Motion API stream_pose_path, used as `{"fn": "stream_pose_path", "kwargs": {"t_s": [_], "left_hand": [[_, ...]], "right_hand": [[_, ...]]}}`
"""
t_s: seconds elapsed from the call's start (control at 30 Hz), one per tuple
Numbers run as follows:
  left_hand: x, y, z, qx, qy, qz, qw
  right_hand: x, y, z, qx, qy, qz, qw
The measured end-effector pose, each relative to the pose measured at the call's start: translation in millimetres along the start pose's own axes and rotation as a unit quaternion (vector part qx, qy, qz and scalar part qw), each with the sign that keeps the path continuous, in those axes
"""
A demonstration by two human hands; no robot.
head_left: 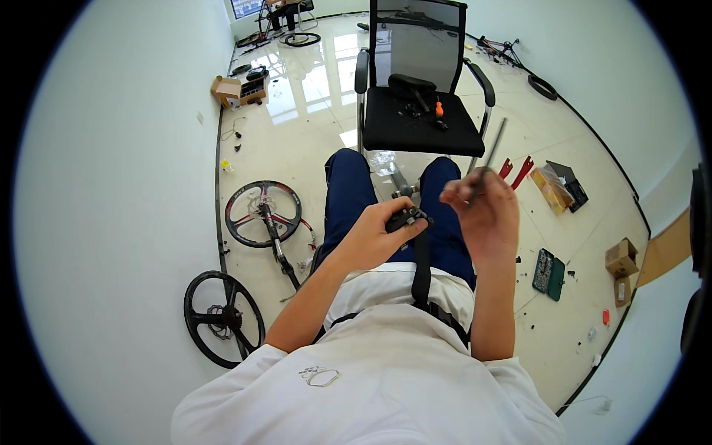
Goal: The person assembles a bicycle by attaching a front wheel to the fork, tightening the axle with an Allen key, and spinning the wheel to check alignment. They then handle a tire and rim separately, preparing to mount the tire onto the rim.
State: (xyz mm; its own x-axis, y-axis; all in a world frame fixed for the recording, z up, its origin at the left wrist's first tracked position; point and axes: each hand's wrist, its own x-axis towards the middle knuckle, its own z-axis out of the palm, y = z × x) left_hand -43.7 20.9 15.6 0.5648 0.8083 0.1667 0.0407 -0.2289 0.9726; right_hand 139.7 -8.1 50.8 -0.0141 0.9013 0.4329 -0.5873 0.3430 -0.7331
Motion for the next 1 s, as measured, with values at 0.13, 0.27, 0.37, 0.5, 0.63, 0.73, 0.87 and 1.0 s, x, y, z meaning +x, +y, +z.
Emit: {"fn": "stream_pose_path", "kwargs": {"t_s": [0.13,0.27,0.37,0.5,0.63,0.73,0.87,1.0], "left_hand": [[5.4,-9.6,-0.2,-0.192,0.024,-0.070,0.979],[13.2,-23.9,-11.8,-0.446,0.043,-0.107,0.888],[14.8,-22.5,-15.1,-0.467,0.027,-0.097,0.879],[9.4,-10.3,-12.6,-0.477,0.027,-0.098,0.873],[8.0,-14.4,-14.7,-0.461,0.027,-0.105,0.881],[12.0,-11.6,-11.7,-0.459,0.012,-0.084,0.884],[7.2,-12.9,-11.8,-0.448,0.025,-0.113,0.887],[9.5,-15.6,-11.2,-0.429,0.033,-0.096,0.897]], "right_hand": [[-2.2,-16.9,-6.4,0.042,0.019,0.015,0.999],[-13.4,-3.0,-6.4,-0.188,0.126,-0.031,0.974],[-27.9,23.4,-6.4,-0.416,0.110,-0.170,0.886],[-28.2,49.7,-17.5,-0.557,-0.017,-0.138,0.818],[-29.4,39.6,-16.2,-0.481,0.084,-0.093,0.868],[-26.1,44.1,-19.8,-0.493,0.039,-0.131,0.860],[-25.7,36.2,-18.2,-0.384,0.028,-0.024,0.923],[-20.8,38.0,-7.6,-0.250,0.024,0.054,0.966]]}}
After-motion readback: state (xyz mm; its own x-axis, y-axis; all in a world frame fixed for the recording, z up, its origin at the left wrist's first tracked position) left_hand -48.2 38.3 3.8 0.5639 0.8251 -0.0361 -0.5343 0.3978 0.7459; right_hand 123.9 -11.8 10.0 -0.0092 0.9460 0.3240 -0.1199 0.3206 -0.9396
